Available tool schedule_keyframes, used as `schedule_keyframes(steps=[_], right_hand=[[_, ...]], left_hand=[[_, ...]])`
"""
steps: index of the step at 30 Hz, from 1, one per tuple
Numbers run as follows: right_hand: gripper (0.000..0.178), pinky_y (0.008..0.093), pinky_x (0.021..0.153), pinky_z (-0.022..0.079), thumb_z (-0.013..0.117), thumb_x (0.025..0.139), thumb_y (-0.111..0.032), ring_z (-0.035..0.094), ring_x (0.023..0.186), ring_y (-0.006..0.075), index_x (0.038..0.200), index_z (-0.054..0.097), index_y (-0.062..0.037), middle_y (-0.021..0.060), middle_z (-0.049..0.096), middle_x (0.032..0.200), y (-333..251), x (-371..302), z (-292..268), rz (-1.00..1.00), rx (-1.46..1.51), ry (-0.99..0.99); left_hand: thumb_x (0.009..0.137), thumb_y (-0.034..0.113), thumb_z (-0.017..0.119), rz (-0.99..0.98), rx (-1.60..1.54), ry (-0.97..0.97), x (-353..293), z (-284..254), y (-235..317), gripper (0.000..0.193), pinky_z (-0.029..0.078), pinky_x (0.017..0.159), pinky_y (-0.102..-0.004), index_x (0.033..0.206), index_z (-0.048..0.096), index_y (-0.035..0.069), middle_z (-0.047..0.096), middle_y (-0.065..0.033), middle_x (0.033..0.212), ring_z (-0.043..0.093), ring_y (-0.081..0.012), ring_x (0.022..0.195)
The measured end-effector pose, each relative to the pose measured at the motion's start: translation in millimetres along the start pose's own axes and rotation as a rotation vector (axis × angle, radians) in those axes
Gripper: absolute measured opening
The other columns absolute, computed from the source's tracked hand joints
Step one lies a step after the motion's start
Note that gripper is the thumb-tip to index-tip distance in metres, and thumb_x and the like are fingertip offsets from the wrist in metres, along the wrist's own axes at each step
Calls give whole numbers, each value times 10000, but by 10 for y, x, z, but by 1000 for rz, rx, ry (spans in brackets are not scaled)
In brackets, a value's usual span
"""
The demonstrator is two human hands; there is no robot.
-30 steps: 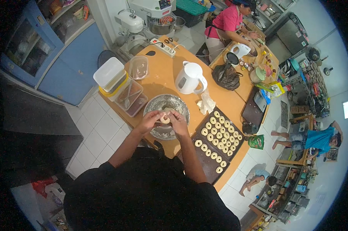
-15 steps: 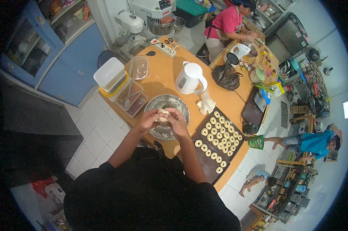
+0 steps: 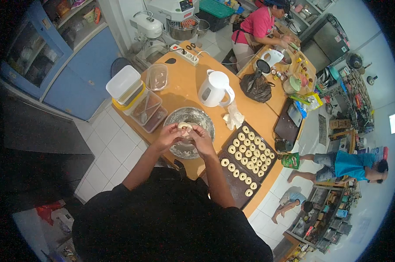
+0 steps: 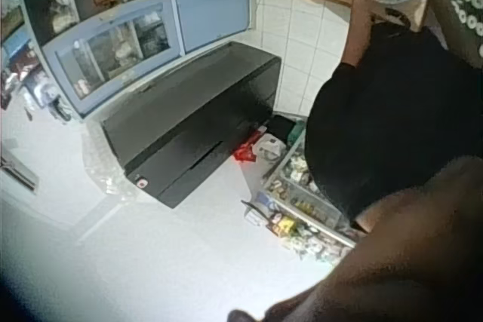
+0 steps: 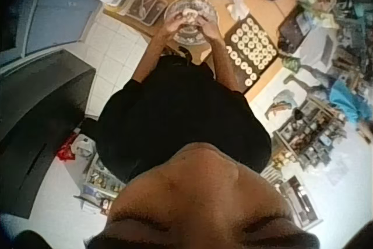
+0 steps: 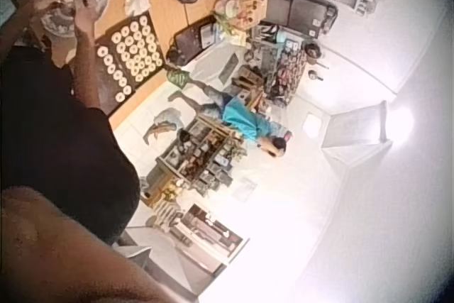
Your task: The person shapes pieces of dough into small rings by hand and places them onto a baking sheet already containing several rows of similar dough rings. They also gather and knead a larger piece of dough in a bowl.
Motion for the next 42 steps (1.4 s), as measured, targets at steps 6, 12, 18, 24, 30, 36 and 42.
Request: schedule_keyframes(steps=[6,12,18,24,30,36,42], right_hand=[[132,241,681,489,582,910,-203,588,786,79,951,597,-79,-14,613,893,50,42,-92,8,-33,17],[131,245,696,500,576,912,-195,600,785,87,945,589,-69,5,624,896,63,58,-64,-75,106,42],[157,239,680,494,583,906,-187,597,800,87,1005,603,-67,3,632,907,36,45,-60,-19,-3,63],[185,258,678,469,598,889,-155,593,809,102,1052,600,-67,20,629,963,94,68,-89,-28,125,19],[236,284,730,471,606,873,-132,588,865,121,1099,582,-67,19,625,983,61,26,-53,-48,185,-45],[213,298,740,476,580,896,-153,592,864,134,1086,596,-59,26,626,993,119,46,-129,-14,73,25],[201,326,772,475,505,948,-221,589,890,134,1050,602,-78,30,631,993,132,54,-46,4,201,-21]], left_hand=[[856,40,612,139,183,-71,58,-3,-11,237,481,790,-249,1075,544,-17,609,-63,1002,582,-102,905],[844,31,625,173,197,27,68,10,-54,249,480,794,-246,1072,547,-32,616,-63,975,592,-111,894],[844,39,629,169,226,6,65,2,-43,278,481,776,-249,1098,545,-36,623,-64,967,596,-113,869],[852,60,627,202,153,59,71,-33,-25,272,480,779,-245,1097,548,-30,622,-63,974,592,-112,859],[864,98,622,104,105,57,47,-30,-23,278,481,749,-245,1109,551,-13,624,-51,977,590,-101,857],[889,151,594,104,132,54,42,-1,-7,250,467,739,-237,1075,576,-16,633,-46,985,588,-93,837],[950,351,463,-95,-164,28,60,-27,-60,314,437,781,-274,1108,582,108,620,-13,1016,560,-117,900]])
Point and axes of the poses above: each hand's wrist, its own x-axis towards the middle knuckle, its own z-axis out of the palm, y = z × x, the point moved 1 cm from there along x, towards the middle knuckle
